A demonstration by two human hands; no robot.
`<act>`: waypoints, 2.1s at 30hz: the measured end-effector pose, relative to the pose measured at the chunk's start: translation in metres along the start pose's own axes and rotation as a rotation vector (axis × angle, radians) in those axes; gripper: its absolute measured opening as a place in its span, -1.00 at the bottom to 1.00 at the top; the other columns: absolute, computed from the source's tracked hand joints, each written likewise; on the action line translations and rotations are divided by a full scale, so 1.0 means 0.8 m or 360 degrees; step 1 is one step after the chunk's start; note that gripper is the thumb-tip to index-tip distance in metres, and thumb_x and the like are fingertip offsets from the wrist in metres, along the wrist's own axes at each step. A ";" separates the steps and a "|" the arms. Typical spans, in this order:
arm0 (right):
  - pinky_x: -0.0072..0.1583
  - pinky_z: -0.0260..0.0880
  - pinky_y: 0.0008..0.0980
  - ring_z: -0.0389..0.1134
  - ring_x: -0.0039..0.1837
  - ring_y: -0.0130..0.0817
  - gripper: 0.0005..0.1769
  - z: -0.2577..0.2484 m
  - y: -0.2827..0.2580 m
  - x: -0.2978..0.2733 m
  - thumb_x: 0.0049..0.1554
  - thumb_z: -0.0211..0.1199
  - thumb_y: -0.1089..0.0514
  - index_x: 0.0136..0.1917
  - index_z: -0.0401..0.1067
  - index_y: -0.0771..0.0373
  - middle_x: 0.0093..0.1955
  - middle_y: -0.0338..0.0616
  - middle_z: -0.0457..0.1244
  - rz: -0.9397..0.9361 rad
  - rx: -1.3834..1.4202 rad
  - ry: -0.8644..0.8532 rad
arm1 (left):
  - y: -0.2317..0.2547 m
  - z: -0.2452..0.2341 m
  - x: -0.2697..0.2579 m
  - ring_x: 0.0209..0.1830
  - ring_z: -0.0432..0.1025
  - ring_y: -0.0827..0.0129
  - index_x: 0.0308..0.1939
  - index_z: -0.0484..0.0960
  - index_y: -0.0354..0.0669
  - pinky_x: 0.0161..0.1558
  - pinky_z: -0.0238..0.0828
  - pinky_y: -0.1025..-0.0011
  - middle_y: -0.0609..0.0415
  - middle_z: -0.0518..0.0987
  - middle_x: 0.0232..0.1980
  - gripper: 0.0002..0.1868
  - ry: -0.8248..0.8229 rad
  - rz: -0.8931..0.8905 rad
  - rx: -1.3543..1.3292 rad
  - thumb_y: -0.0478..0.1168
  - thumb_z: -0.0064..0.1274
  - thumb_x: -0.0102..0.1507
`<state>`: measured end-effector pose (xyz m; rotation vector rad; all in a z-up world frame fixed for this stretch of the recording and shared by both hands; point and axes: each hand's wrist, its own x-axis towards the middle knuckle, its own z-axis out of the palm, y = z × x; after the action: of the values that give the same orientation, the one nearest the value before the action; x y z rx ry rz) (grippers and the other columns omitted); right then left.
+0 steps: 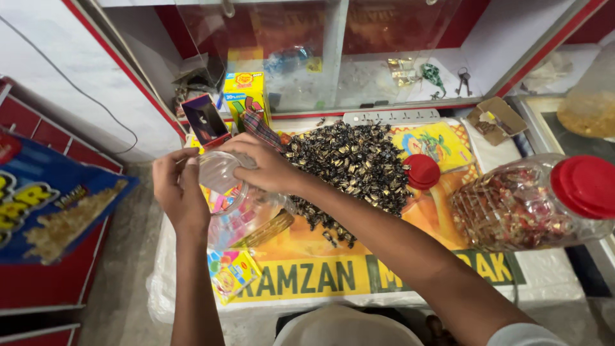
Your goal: The person opens a large plastic jar filled with wrapped candies and pours the contents onto a table covered with a printed mat. After emptying the jar, the person begins picking up individual candies from the pile and placing them back into the jar one by one.
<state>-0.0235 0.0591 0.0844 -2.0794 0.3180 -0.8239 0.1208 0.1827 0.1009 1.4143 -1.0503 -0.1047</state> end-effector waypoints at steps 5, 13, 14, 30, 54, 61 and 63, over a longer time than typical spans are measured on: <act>0.39 0.30 -0.29 0.32 0.37 -0.22 -0.49 0.010 0.012 0.011 0.10 0.15 0.27 0.34 0.42 0.31 0.29 -0.05 0.27 0.0015 -0.0075 0.0106 | -0.004 -0.005 0.027 0.17 0.38 -0.03 0.15 0.58 -0.21 0.19 0.32 0.09 -0.16 0.49 0.10 -0.67 -0.0359 0.0137 0.0563 -0.21 0.15 0.33; 0.38 0.31 -0.31 0.33 0.36 -0.24 -0.57 0.024 0.017 0.015 0.16 0.08 0.31 0.30 0.43 0.35 0.27 -0.05 0.28 0.0040 0.0027 0.0250 | 0.001 0.000 0.049 0.21 0.36 -0.11 0.17 0.61 -0.11 0.10 0.25 -0.09 -0.13 0.55 0.17 -0.52 -0.0632 0.0157 0.0926 0.05 0.11 0.26; 0.38 0.31 -0.31 0.32 0.36 -0.24 -0.57 0.027 0.016 0.014 0.17 0.08 0.32 0.31 0.43 0.35 0.28 -0.05 0.28 0.0037 0.0044 0.0255 | 0.000 -0.001 0.049 0.20 0.35 -0.13 0.16 0.61 -0.11 0.09 0.24 -0.11 -0.15 0.55 0.17 -0.50 -0.0642 0.0170 0.0970 0.06 0.10 0.24; 0.40 0.32 -0.30 0.29 0.40 -0.26 -0.47 0.027 0.007 0.013 0.09 0.05 0.37 0.34 0.44 0.30 0.32 -0.08 0.27 0.0152 0.0083 0.0286 | -0.010 0.002 0.055 0.07 0.42 -0.19 0.09 0.66 -0.24 0.09 0.31 -0.06 -0.23 0.61 0.06 -0.56 -0.0588 0.0123 0.0839 0.01 0.07 0.31; 0.32 0.36 -0.31 0.29 0.38 -0.25 -0.50 0.027 0.002 0.010 0.09 0.01 0.36 0.29 0.41 0.33 0.28 -0.08 0.25 0.0152 0.0118 0.0280 | -0.012 0.002 0.049 0.10 0.39 -0.15 0.12 0.65 -0.17 0.12 0.28 -0.04 -0.18 0.59 0.10 -0.57 -0.0590 0.0092 0.0841 0.03 0.07 0.31; 0.41 0.24 -0.25 0.28 0.38 -0.14 -0.52 0.025 -0.016 0.001 0.11 0.02 0.35 0.30 0.40 0.30 0.23 -0.05 0.25 0.0045 -0.0097 0.0294 | -0.001 0.002 0.038 0.12 0.39 -0.12 0.10 0.65 -0.11 0.13 0.27 -0.04 -0.14 0.58 0.09 -0.60 -0.0563 0.0082 0.0789 0.01 0.07 0.29; 0.43 0.21 -0.24 0.27 0.39 -0.13 -0.52 0.023 -0.015 0.000 0.11 0.01 0.34 0.31 0.40 0.30 0.23 -0.05 0.24 0.0038 -0.0109 0.0302 | 0.001 0.003 0.037 0.14 0.38 -0.12 0.10 0.65 -0.11 0.14 0.26 -0.04 -0.14 0.58 0.09 -0.59 -0.0553 0.0078 0.0778 0.02 0.08 0.28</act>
<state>-0.0118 0.0780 0.0865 -2.0602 0.4788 -1.0110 0.1358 0.1625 0.1165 1.8514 -1.4649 -0.0606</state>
